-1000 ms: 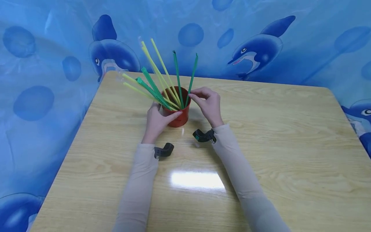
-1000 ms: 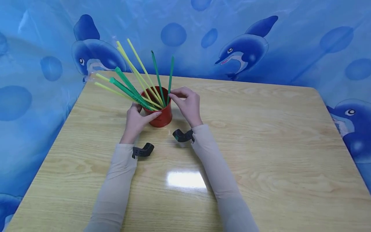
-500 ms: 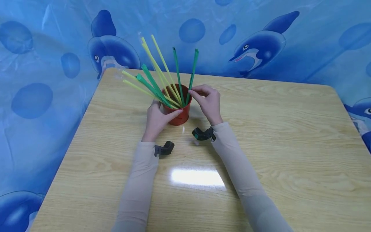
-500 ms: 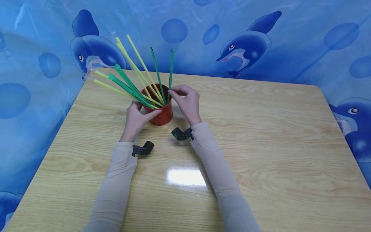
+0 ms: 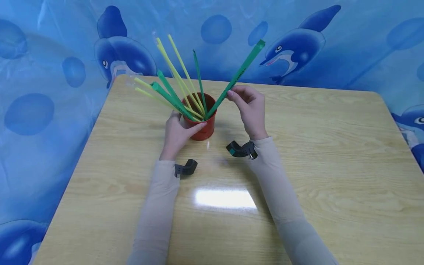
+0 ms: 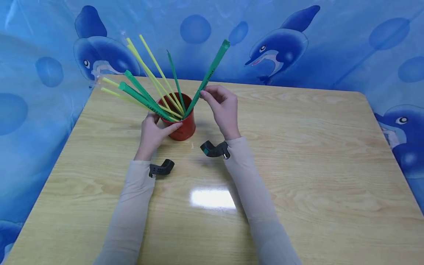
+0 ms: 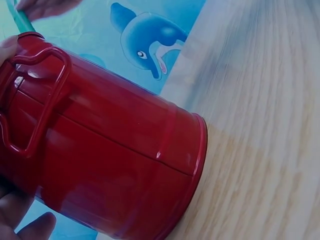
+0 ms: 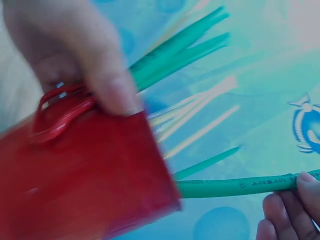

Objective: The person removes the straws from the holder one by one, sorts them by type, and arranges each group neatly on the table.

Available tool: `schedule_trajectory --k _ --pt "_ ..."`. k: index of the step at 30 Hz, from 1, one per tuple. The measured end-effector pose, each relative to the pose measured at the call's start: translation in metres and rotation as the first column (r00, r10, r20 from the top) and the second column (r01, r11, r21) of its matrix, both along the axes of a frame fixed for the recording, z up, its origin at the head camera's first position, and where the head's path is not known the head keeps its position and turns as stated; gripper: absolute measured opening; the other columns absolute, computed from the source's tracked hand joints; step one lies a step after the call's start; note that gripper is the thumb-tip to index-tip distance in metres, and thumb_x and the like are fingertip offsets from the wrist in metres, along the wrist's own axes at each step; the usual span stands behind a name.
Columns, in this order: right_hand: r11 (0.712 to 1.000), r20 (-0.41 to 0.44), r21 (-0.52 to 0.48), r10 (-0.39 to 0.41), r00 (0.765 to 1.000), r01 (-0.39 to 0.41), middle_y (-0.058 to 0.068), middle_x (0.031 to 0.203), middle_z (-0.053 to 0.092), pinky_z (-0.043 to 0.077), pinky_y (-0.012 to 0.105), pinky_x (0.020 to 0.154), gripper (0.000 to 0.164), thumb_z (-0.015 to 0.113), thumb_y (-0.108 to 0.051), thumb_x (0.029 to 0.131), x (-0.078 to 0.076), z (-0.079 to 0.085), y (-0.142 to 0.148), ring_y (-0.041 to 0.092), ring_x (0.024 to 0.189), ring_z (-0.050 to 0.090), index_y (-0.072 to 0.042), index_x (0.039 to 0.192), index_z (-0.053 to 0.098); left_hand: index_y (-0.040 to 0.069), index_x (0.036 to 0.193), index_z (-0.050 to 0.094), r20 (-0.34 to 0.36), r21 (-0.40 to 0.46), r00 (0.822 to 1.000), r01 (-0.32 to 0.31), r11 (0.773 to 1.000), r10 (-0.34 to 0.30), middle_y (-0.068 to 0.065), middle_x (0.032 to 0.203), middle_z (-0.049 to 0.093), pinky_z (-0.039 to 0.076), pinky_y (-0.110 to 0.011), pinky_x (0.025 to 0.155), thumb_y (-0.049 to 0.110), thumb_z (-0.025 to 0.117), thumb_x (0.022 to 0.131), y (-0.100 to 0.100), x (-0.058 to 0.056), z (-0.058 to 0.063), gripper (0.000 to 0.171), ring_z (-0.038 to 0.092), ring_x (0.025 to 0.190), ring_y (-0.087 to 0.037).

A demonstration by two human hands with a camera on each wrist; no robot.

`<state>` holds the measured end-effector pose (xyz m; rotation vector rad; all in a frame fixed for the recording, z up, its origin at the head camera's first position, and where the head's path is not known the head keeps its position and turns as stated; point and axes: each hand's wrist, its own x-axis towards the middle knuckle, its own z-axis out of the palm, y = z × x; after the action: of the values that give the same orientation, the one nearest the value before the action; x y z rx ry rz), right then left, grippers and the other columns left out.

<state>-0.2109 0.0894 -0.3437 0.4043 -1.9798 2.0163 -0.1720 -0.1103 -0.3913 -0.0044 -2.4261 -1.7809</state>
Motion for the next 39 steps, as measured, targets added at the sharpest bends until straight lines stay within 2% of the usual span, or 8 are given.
schedule_trajectory --k 5,10,16,20,24,28,34,39 --pt "0.993 -0.055 -0.12 -0.005 0.998 -0.002 0.003 0.086 0.068 0.053 0.036 0.083 0.009 0.061 0.0 0.09 0.003 0.007 0.009 0.019 0.079 0.065 -0.001 0.091 0.07 0.012 0.143 0.038 0.0 0.012 1.0 0.003 1.0 -0.003 -0.002 0.14 0.046 0.034 -0.037 0.107 0.034 0.082 0.072 0.001 0.003 -0.001 0.087 0.036 0.133 -0.016" --pt "0.975 -0.074 -0.222 -0.002 0.997 -0.015 0.004 0.085 0.067 0.053 0.036 0.084 0.017 0.058 0.002 0.091 0.002 0.014 0.017 0.018 0.079 0.065 -0.009 0.088 0.07 0.011 0.142 0.039 -0.004 0.008 1.0 -0.011 1.0 0.011 -0.003 0.138 0.048 0.034 -0.036 0.106 0.033 0.082 0.072 0.002 0.001 0.0 0.085 0.037 0.133 -0.017" --pt "0.938 -0.048 -0.347 0.008 0.999 -0.024 0.007 0.084 0.067 0.054 0.032 0.081 0.018 0.055 0.003 0.092 0.003 0.019 0.027 0.017 0.077 0.064 -0.006 0.088 0.07 0.011 0.142 0.039 0.0 0.001 1.0 -0.012 1.0 0.012 -0.004 0.139 0.047 0.034 -0.036 0.106 0.034 0.082 0.072 0.002 0.001 -0.002 0.085 0.036 0.133 -0.016" --pt "0.919 -0.011 -0.393 0.028 1.0 -0.03 0.007 0.083 0.067 0.054 0.03 0.079 0.014 0.057 0.002 0.091 0.002 0.022 0.032 0.017 0.075 0.064 -0.004 0.088 0.07 0.009 0.141 0.039 -0.014 -0.004 1.0 -0.012 1.0 0.012 -0.005 0.138 0.048 0.034 -0.036 0.107 0.032 0.082 0.072 0.001 0.0 -0.003 0.085 0.037 0.132 -0.017" --pt "0.92 0.074 -0.389 0.079 0.994 -0.044 0.009 0.082 0.066 0.054 0.029 0.078 0.01 0.061 0.001 0.09 0.0 0.022 0.035 0.018 0.074 0.064 -0.002 0.086 0.07 0.009 0.141 0.039 -0.027 -0.014 0.999 -0.017 1.0 0.017 -0.005 0.138 0.048 0.034 -0.036 0.106 0.031 0.082 0.072 0.0 0.0 -0.003 0.084 0.038 0.132 -0.018" --pt "0.934 0.183 -0.352 0.136 0.974 -0.064 0.01 0.083 0.066 0.054 0.028 0.077 0.01 0.061 0.002 0.089 -0.003 0.018 0.039 0.018 0.074 0.064 -0.001 0.086 0.069 0.01 0.141 0.039 -0.024 -0.011 1.0 -0.013 1.0 0.013 -0.005 0.138 0.048 0.034 -0.036 0.107 0.033 0.082 0.073 0.0 0.0 -0.004 0.084 0.037 0.132 -0.017" --pt "0.971 0.291 -0.195 0.189 0.938 -0.135 0.007 0.083 0.067 0.053 0.03 0.081 0.009 0.061 -0.002 0.09 -0.009 0.007 0.041 0.019 0.076 0.064 -0.004 0.088 0.07 0.01 0.141 0.038 -0.018 -0.005 1.0 -0.006 1.0 0.006 -0.005 0.139 0.046 0.033 -0.037 0.107 0.035 0.081 0.073 0.0 0.0 -0.003 0.084 0.036 0.133 -0.016" --pt "0.972 0.379 -0.065 0.235 0.895 -0.227 0.006 0.086 0.067 0.054 0.029 0.08 0.009 0.062 -0.004 0.09 -0.016 -0.006 0.039 0.017 0.077 0.065 -0.001 0.093 0.069 0.011 0.141 0.038 -0.008 0.003 1.0 -0.009 1.0 0.009 -0.004 0.139 0.046 0.036 -0.037 0.105 0.035 0.081 0.073 -0.002 0.003 -0.004 0.084 0.038 0.132 -0.017"
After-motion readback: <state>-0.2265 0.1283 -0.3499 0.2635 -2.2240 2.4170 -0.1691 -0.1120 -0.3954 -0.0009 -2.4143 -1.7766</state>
